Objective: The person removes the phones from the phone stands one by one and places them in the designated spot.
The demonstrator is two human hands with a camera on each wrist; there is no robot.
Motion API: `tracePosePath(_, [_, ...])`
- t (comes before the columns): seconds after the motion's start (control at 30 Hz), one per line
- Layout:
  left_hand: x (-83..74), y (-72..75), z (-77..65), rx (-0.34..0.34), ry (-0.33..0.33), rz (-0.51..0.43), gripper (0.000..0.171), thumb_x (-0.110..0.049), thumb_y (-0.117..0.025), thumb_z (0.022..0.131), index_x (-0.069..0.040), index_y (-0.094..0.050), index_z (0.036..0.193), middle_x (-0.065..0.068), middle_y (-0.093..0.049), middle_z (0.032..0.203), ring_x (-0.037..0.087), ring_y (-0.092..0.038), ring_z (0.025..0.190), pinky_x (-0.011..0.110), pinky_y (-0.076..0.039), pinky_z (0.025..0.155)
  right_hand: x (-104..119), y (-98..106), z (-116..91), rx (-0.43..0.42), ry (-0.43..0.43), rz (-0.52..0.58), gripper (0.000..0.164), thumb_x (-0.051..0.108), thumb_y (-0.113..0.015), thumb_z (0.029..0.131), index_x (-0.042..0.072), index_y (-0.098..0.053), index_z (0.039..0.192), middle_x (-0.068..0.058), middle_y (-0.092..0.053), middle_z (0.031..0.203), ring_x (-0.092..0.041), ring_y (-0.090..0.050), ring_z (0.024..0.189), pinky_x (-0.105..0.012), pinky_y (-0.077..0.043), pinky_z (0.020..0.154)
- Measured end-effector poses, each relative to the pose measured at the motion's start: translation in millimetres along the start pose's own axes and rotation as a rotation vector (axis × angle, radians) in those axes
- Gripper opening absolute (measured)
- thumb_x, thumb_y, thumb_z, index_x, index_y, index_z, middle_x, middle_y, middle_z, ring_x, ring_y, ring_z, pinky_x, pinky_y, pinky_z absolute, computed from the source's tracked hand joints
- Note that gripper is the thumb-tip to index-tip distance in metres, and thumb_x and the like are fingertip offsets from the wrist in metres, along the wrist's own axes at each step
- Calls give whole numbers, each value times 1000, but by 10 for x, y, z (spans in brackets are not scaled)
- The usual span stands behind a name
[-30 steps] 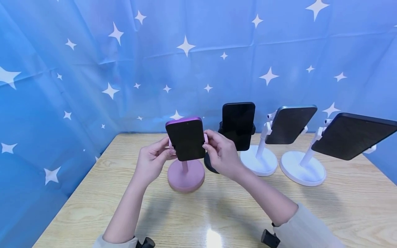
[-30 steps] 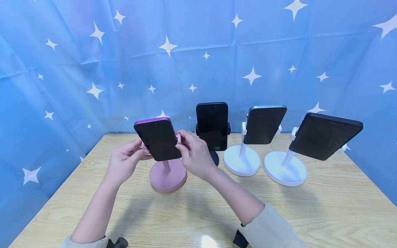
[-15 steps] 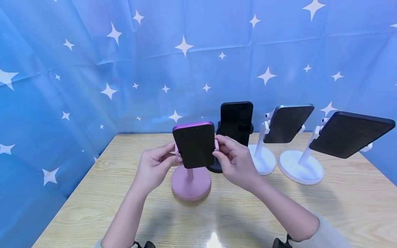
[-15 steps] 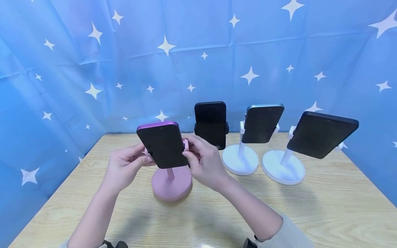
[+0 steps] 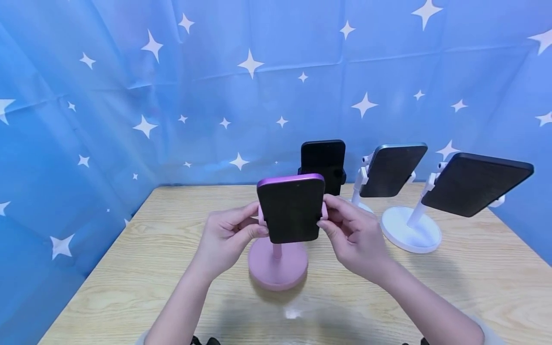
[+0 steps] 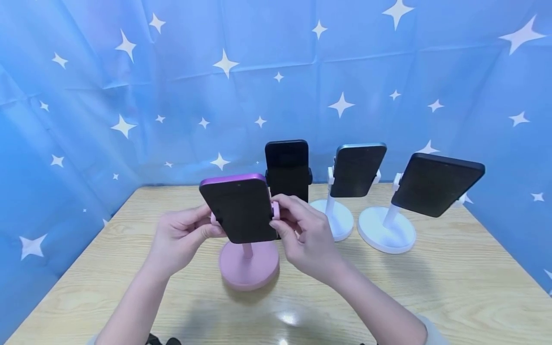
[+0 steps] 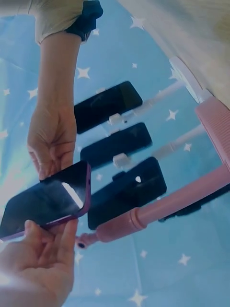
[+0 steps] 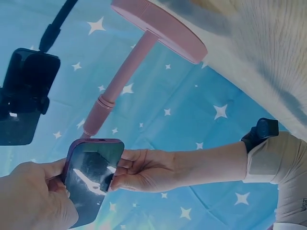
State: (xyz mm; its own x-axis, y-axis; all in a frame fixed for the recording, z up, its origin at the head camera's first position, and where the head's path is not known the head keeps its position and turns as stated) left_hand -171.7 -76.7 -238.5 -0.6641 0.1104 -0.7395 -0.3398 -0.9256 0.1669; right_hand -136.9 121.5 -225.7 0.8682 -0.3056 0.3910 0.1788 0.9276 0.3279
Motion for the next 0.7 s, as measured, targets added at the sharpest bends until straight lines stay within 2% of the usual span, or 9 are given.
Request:
tracePosePath(0.17, [16, -124, 15, 45, -27, -49, 36, 14, -62, 77, 22, -53, 110, 35, -60, 91, 5, -66, 81, 35, -54, 66, -17, 101, -88, -12, -16, -14, 43, 20, -57, 87, -14, -55, 112, -16, -60, 87, -7, -52, 68, -12, -43, 53])
tracePosePath(0.43, [54, -311, 41, 75, 50, -81, 35, 12, -63, 77, 16, -57, 112, 28, -64, 96, 13, -67, 82, 35, -54, 71, -60, 264, -234, -58, -28, 8, 43, 18, -60, 86, -17, -54, 111, 0, -64, 102, -3, -56, 74, -10, -44, 55])
tracePosePath(0.7, [85, -483, 76, 114, 49, -143, 33, 15, -62, 77, 17, -57, 109, 29, -64, 93, 22, -67, 84, 35, -53, 75, -52, 420, -329, -64, -77, -18, 43, 18, -62, 85, -16, -56, 110, 7, -63, 102, -1, -54, 73, -14, -38, 47])
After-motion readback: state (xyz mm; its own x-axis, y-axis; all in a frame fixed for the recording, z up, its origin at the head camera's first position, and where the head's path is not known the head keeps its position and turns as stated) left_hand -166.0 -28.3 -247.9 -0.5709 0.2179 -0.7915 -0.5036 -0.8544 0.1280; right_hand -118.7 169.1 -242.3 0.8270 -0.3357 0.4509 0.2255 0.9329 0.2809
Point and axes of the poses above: each hand's wrist, its own z-axis towards the middle knuckle, its own y-axis out of the back of the hand, x = y × z, the point moved 5 cm from there along z, towards the middle knuckle
